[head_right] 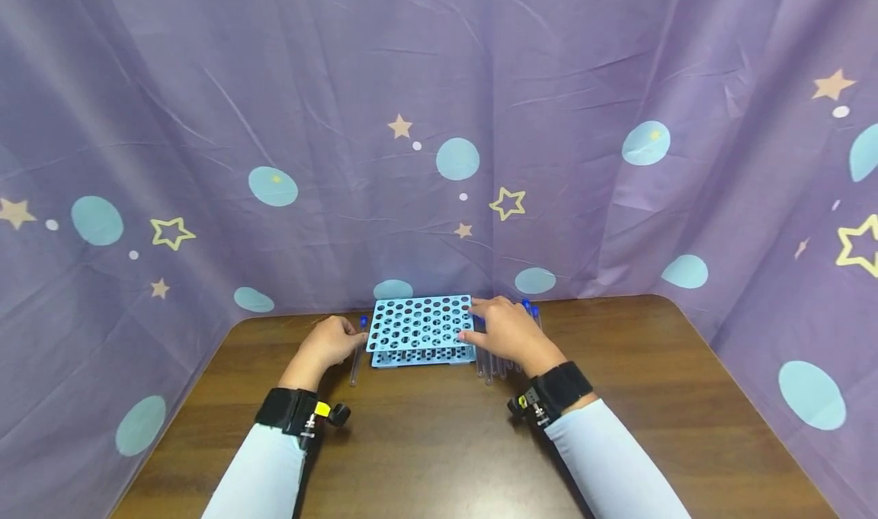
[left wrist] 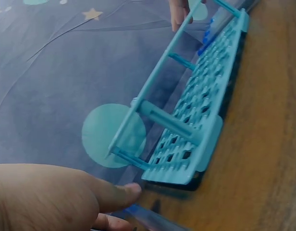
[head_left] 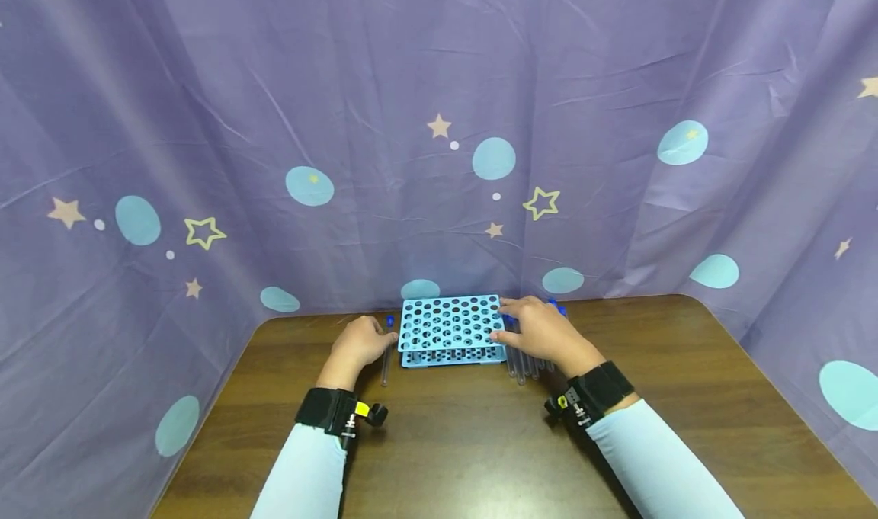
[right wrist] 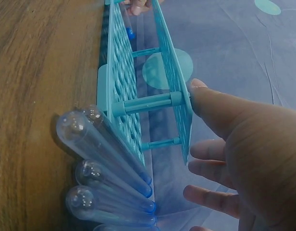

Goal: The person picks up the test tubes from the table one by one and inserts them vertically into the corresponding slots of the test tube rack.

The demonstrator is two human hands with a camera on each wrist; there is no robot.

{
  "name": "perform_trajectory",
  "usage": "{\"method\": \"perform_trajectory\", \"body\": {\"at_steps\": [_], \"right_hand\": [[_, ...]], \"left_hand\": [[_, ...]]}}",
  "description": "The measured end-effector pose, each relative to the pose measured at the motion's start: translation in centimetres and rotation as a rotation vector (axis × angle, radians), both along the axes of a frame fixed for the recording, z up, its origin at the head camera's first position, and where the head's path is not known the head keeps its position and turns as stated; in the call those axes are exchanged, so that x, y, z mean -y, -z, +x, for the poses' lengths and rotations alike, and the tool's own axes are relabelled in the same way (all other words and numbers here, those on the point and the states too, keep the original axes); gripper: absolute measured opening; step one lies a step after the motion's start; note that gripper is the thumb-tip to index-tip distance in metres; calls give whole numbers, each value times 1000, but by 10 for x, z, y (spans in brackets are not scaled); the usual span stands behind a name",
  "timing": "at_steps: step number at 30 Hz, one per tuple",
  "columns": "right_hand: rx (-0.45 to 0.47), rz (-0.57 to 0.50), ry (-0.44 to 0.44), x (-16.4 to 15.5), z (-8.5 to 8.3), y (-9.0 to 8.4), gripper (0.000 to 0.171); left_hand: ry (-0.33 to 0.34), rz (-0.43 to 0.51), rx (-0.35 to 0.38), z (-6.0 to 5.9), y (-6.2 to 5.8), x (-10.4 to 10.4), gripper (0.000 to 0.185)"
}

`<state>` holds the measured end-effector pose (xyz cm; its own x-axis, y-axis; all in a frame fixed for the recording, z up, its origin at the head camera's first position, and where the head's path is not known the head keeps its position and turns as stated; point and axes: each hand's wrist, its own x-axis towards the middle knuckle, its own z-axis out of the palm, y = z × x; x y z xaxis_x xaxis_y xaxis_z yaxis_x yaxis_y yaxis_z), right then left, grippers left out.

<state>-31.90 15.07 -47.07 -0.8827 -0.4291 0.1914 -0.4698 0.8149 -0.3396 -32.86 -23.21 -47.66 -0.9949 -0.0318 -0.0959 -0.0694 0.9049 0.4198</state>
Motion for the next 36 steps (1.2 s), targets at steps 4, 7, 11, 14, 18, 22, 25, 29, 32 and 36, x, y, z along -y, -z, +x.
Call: {"method": "perform_trajectory", "body": {"at_steps": [4,7,11,14,18,22,25,29,32,36], "right_hand": [[-7,22,2,0,0,1,71],[-9,30,9,0,0,0,71],[-14,34,9,-1,0,-1,69],[-12,30,4,-1,1,0,68],[-1,28,-8,-1,0,1,67],[14,39,-19,-2,-1,1,69],[28,46,-24,-2,-1,-1,71],[39,47,-29,-3,0,-1,73],[44,38,-29,-4,0,-1,73],[45,34,-28,-4,0,-1,74]], "left_hand": [[-11,-3,11,3,4,-2,38],[-27,47,40,3,1,-4,40],[-40,101,61,4,-1,-7,47],[-37,99,57,4,1,-8,44],[-36,82,48,5,4,-10,41],[-47,82,45,6,4,-10,44],[-47,88,56,6,3,-9,49],[-40,101,64,7,2,-9,55],[-38,109,60,7,1,-8,54],[-30,121,58,7,0,-7,44]]}}
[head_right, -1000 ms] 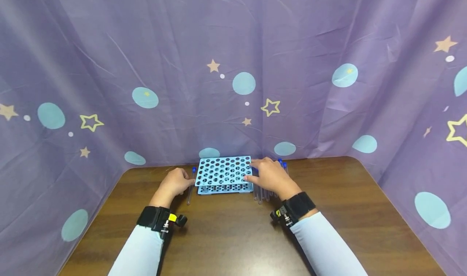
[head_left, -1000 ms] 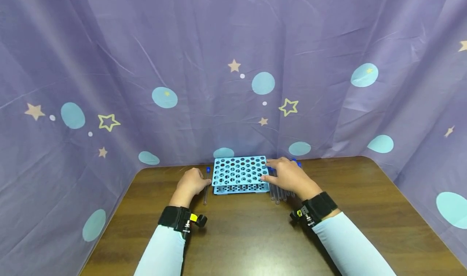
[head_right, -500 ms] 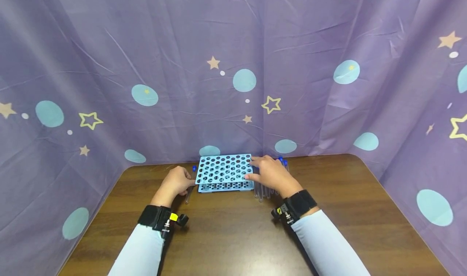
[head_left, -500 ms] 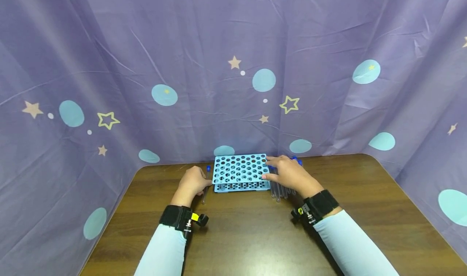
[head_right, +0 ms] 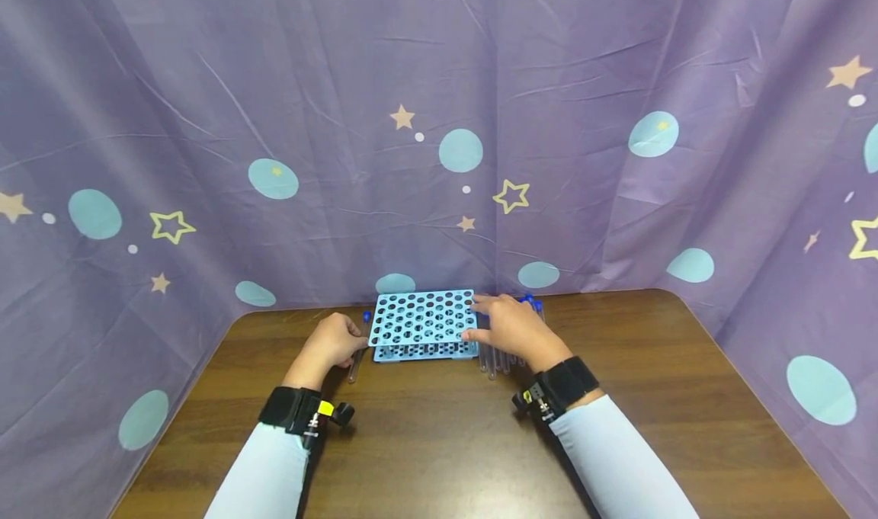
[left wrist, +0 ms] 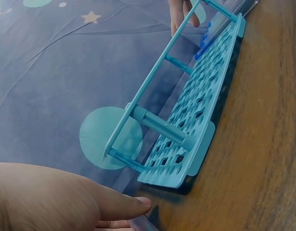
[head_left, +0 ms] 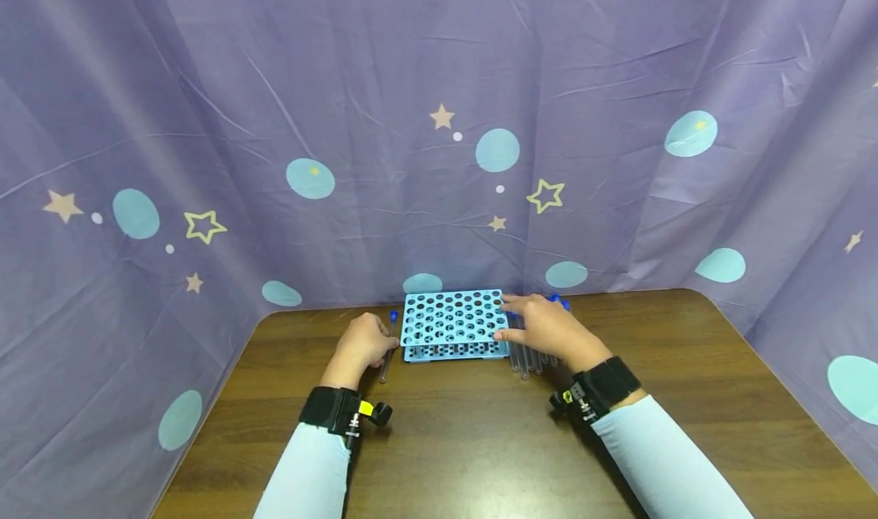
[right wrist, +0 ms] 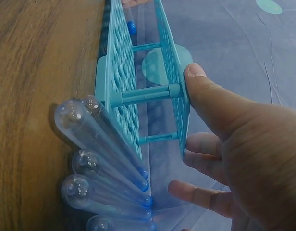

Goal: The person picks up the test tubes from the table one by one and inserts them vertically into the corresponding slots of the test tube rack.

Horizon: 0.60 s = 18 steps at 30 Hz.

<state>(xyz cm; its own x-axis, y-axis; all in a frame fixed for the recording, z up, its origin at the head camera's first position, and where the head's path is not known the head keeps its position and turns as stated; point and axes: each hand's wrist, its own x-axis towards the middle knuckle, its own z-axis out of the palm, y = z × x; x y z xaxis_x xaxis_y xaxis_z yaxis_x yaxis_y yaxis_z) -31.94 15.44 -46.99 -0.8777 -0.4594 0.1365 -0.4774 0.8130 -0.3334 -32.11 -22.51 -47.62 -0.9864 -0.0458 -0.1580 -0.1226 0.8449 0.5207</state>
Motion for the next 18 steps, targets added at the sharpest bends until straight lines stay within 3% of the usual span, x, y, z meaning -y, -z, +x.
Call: {"method": "perform_trajectory", "body": {"at_steps": [6,18], "right_hand": [[16,1,4,1,0,-1,75],[20,17,1,-1,0,0,78]], "left_hand": [[24,-10,-26,1,-7,1,21],[38,-74,-94,6,-22,4,26]]}}
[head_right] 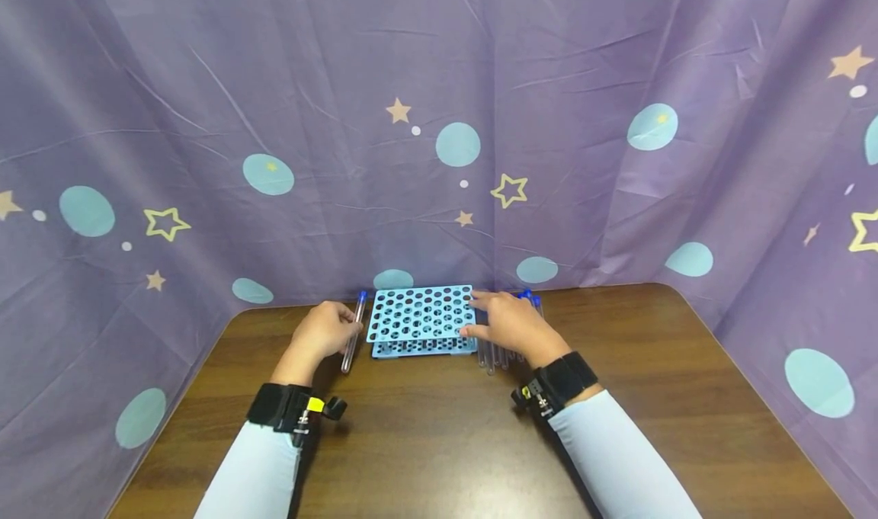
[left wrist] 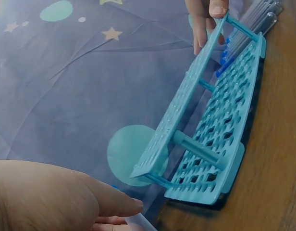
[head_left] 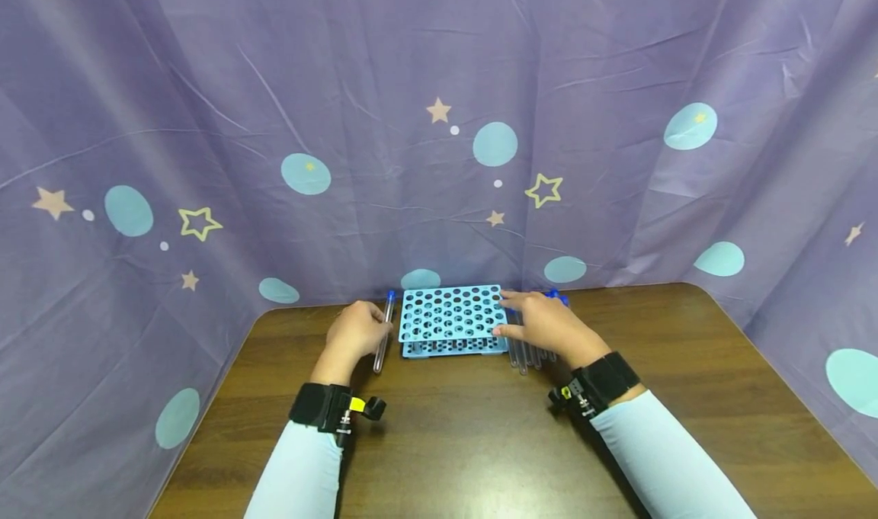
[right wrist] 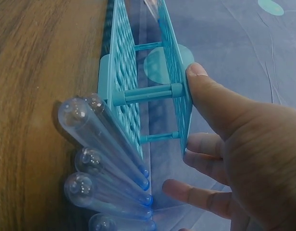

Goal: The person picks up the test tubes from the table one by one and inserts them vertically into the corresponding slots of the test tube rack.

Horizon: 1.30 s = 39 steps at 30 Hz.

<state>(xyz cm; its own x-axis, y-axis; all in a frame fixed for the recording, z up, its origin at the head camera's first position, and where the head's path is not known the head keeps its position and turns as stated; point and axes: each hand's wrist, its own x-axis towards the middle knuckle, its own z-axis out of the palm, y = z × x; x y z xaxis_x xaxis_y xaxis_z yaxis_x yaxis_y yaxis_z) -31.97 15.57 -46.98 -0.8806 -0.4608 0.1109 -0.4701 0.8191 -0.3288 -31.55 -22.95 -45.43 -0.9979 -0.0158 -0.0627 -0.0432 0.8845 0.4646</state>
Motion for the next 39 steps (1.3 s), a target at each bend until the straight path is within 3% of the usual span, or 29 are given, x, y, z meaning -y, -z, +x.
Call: {"method": "perform_trajectory", "body": {"at_steps": [10,21,39], "right_hand": [[-6,2,-7,1,-1,1,78],[-8,3,-5,2,1,-2,78],[22,-17,8,1,0,0,80]], "left_hand": [[-23,65,-44,3,-1,7,31],[-64,45,-233,5,-4,4,29],[-82,103,-397,8,-11,-2,29]]}}
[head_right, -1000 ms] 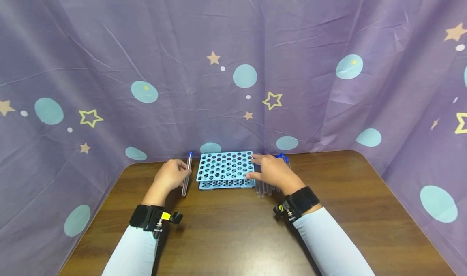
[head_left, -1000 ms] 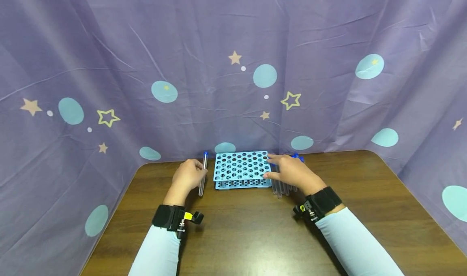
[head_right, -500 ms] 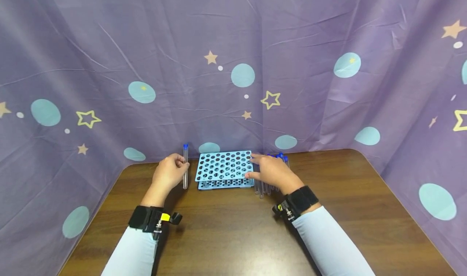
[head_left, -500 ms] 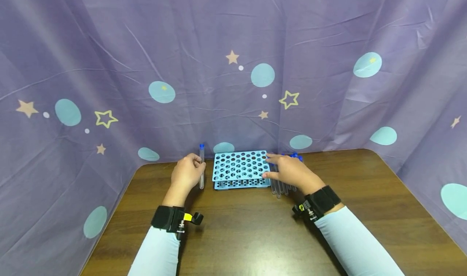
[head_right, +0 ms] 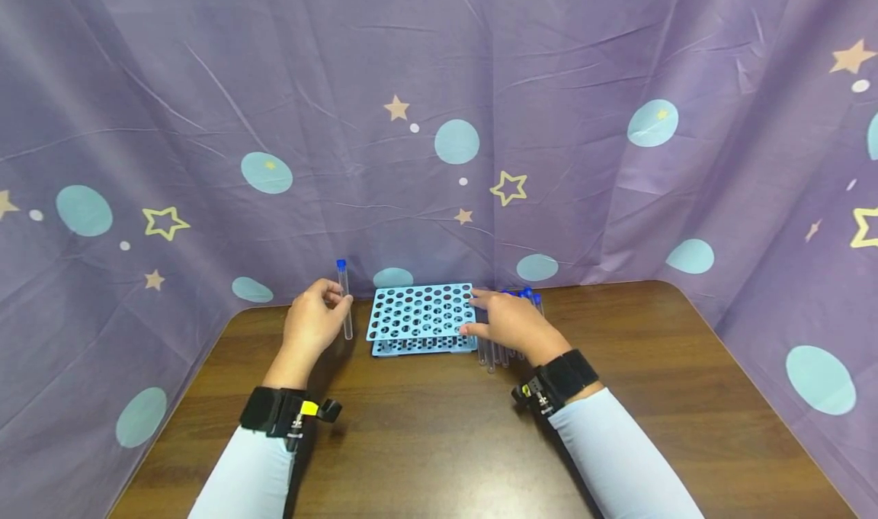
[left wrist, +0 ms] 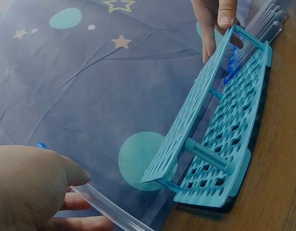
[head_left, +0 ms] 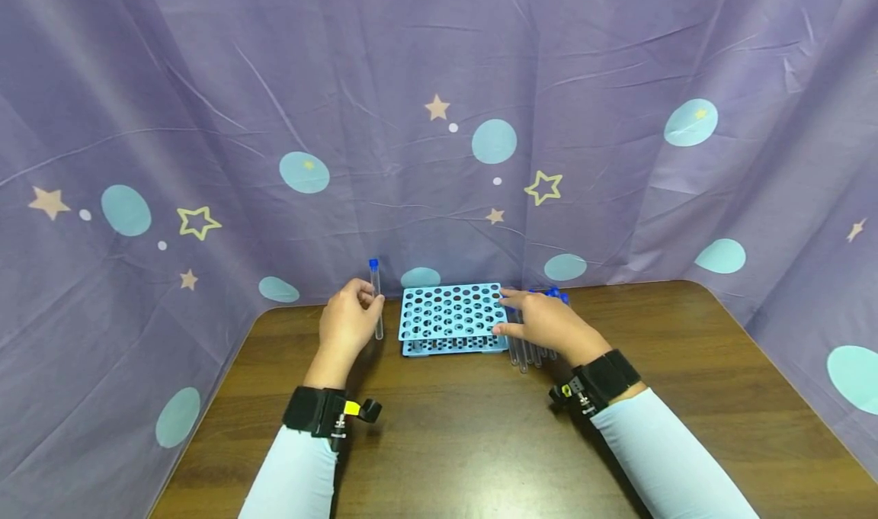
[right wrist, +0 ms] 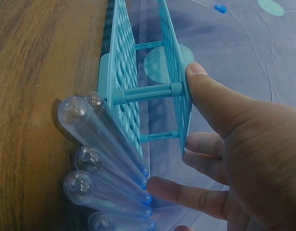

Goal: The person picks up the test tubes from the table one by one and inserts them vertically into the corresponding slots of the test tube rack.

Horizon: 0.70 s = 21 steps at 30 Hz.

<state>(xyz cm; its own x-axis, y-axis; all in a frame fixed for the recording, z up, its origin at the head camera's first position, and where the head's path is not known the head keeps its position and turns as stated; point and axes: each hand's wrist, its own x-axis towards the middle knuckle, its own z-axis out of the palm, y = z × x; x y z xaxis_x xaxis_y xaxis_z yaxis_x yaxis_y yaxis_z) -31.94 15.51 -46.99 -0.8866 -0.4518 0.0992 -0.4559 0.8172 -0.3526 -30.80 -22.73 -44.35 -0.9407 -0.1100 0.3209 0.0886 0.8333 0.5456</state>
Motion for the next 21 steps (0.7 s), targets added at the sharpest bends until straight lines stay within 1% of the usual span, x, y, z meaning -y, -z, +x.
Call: {"method": "perform_trajectory", "body": {"at_steps": [7,15,21], "right_hand": [[6,-10,-3,0,1,-1,79],[11,-17,-8,0,0,0,79],[10,-19,-4,0,0,1,79]], "left_hand": [[1,7,-53,2,-4,-1,27],[10,22,-104,7,-12,-4,29],[17,35,-127,8,-14,-5,30]]}}
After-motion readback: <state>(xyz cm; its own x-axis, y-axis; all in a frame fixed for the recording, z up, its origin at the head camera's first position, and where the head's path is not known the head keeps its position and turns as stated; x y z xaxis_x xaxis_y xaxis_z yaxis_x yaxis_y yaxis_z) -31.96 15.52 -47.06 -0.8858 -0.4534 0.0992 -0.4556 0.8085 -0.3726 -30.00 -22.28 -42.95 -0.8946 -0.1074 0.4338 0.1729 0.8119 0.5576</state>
